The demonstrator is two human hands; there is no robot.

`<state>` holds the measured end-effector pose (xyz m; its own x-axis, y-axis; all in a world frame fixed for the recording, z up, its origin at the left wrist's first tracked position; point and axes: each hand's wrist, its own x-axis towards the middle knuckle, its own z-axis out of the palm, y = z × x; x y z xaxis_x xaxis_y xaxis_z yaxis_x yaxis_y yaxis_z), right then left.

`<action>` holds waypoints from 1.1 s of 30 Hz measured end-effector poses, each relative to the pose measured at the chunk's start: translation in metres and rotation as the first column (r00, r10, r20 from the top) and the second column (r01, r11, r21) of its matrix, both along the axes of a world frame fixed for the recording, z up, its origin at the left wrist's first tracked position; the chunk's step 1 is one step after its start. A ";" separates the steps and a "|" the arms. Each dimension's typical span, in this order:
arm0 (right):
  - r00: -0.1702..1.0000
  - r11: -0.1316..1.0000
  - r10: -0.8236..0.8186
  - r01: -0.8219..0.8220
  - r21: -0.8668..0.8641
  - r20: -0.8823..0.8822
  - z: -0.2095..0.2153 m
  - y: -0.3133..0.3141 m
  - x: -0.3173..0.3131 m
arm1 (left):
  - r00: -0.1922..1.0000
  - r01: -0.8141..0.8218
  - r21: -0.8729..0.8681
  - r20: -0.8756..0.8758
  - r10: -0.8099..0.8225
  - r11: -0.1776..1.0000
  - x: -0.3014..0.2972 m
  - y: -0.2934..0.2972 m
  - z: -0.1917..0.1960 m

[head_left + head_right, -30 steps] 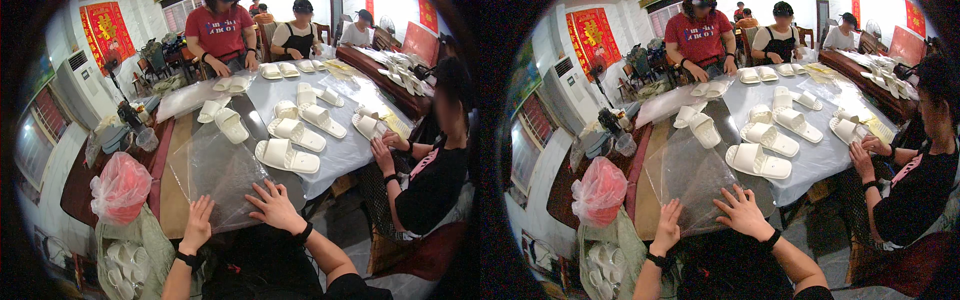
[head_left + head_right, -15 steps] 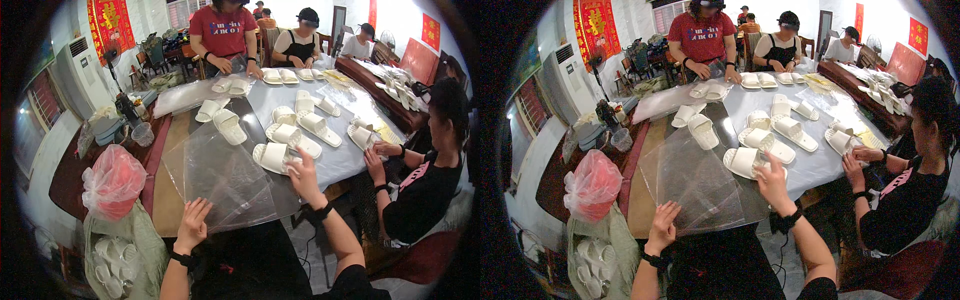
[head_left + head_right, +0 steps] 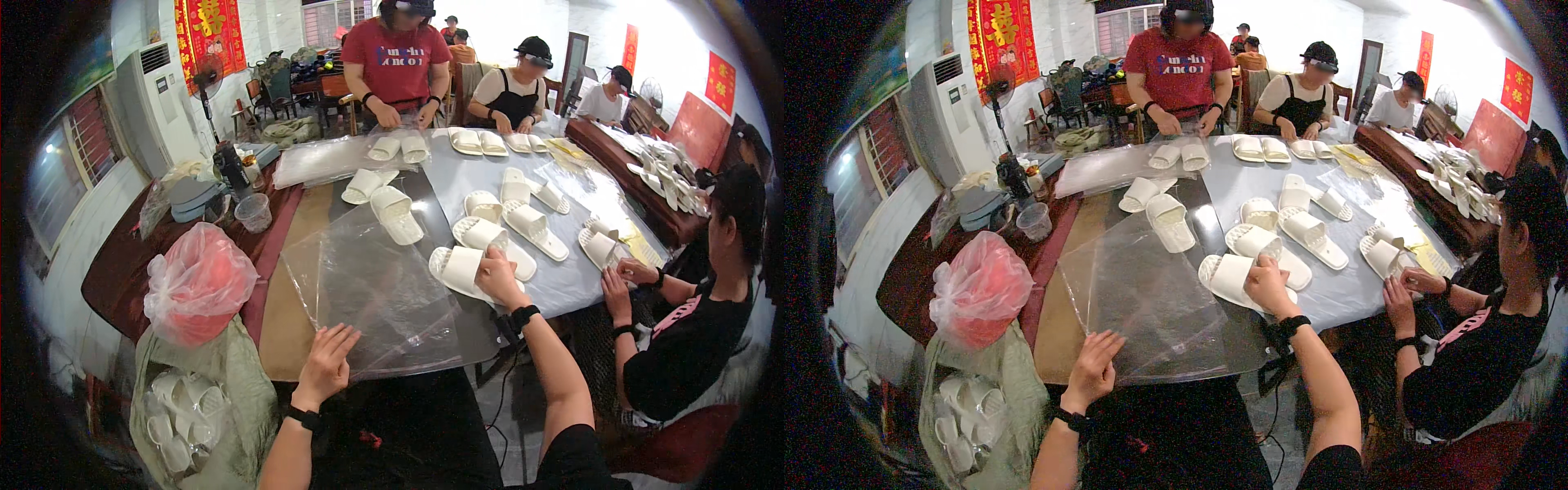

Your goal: The recorder is packaging finished white sandals into plastic bags at a shoe manufacturing facility.

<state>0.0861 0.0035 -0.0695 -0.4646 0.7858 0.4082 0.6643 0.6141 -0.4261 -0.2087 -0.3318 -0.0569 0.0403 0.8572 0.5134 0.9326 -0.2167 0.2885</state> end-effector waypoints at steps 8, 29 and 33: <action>0.996 0.999 -0.029 0.027 -0.024 -0.089 0.017 -0.019 0.016 | 1.000 0.007 0.002 0.023 -0.007 1.000 -0.001 0.003 0.001; 0.796 0.711 0.532 -0.605 -0.358 -0.288 0.097 -0.191 0.065 | 1.000 0.001 -0.009 -0.010 -0.001 1.000 0.000 0.004 0.000; 0.729 0.702 0.677 -0.682 -0.204 -0.106 0.091 -0.208 0.030 | 0.975 -0.008 -0.013 -0.224 0.005 1.000 0.001 0.003 -0.001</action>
